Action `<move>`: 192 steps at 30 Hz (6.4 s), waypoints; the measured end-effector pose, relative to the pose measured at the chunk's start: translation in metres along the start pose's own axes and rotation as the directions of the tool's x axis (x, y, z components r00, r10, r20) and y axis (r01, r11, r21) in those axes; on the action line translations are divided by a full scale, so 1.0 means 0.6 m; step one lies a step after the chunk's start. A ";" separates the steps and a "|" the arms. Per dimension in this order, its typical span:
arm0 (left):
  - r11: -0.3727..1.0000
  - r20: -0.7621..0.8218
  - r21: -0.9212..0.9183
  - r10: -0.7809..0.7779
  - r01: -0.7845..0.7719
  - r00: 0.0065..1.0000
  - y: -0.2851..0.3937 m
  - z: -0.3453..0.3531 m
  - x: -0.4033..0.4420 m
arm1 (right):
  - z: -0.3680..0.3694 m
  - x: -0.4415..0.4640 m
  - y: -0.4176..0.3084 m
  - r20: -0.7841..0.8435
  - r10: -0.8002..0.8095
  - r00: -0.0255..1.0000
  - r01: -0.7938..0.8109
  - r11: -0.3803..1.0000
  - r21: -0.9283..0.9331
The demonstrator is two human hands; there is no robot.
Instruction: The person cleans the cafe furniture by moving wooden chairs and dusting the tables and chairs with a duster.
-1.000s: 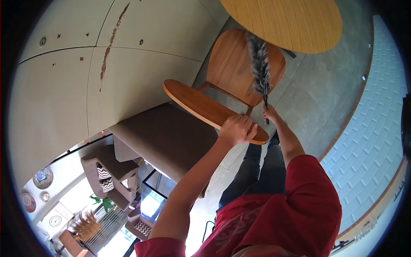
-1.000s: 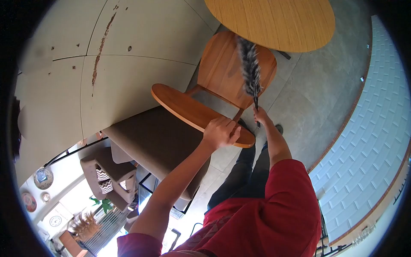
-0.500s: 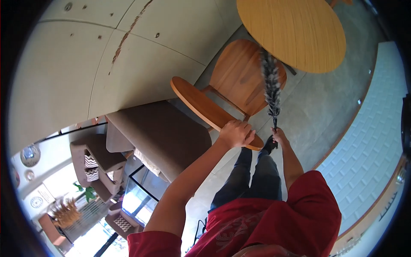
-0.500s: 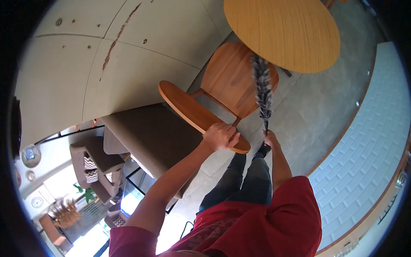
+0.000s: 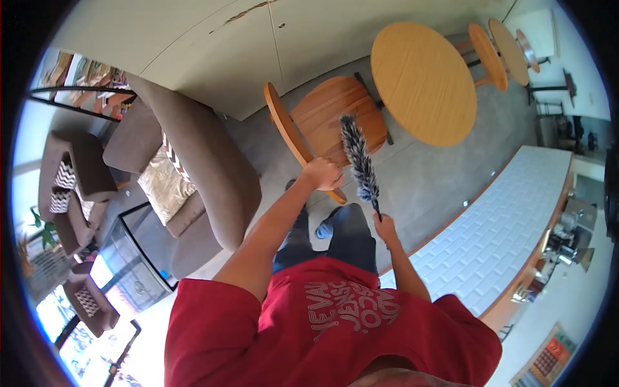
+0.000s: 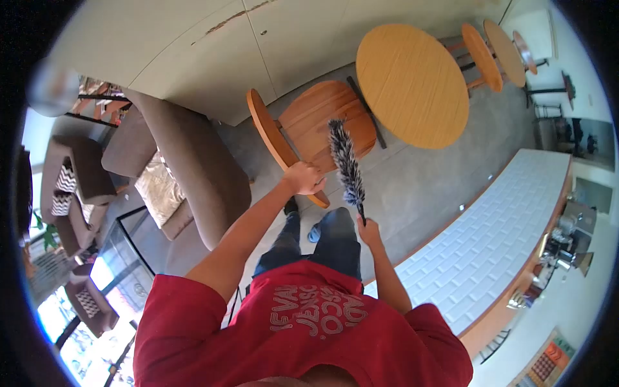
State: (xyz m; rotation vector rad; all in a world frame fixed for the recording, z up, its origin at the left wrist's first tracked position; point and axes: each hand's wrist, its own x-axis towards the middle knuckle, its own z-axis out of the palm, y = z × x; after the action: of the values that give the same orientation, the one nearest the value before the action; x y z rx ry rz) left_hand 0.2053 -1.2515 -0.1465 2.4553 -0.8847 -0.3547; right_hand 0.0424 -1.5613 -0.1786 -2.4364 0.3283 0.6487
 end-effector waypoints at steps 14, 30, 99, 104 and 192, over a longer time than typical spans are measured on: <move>0.610 -0.818 -0.105 -0.503 0.786 0.281 -0.066 -0.114 0.035 | -0.128 0.180 -0.127 0.154 -0.302 0.941 0.318 0.944 -0.088; 0.176 -0.472 -0.512 -0.875 0.841 -0.105 -0.162 -0.102 0.051 | 0.056 0.758 -0.599 0.754 -0.316 0.576 0.814 0.300 -0.497; 0.342 -0.419 -0.563 -0.903 0.752 0.096 -0.115 -0.078 0.019 | -0.329 0.060 -0.121 -0.188 -0.260 0.947 0.244 0.964 -0.101; 0.432 -0.232 -0.721 -0.887 0.542 0.399 -0.085 0.049 -0.063 | -0.268 -0.011 -0.004 -0.496 -0.059 0.866 0.072 0.997 0.008; 0.078 -0.044 -0.333 -0.997 0.940 0.068 0.492 0.238 0.735 | -0.976 0.976 0.410 0.573 -0.145 0.807 0.082 0.988 0.134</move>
State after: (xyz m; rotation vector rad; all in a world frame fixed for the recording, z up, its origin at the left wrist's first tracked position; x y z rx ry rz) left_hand 0.3272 -1.7876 -0.1394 2.3585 1.1437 -0.4928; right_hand 0.6682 -2.1566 -0.1868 -2.0098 -0.0390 1.2429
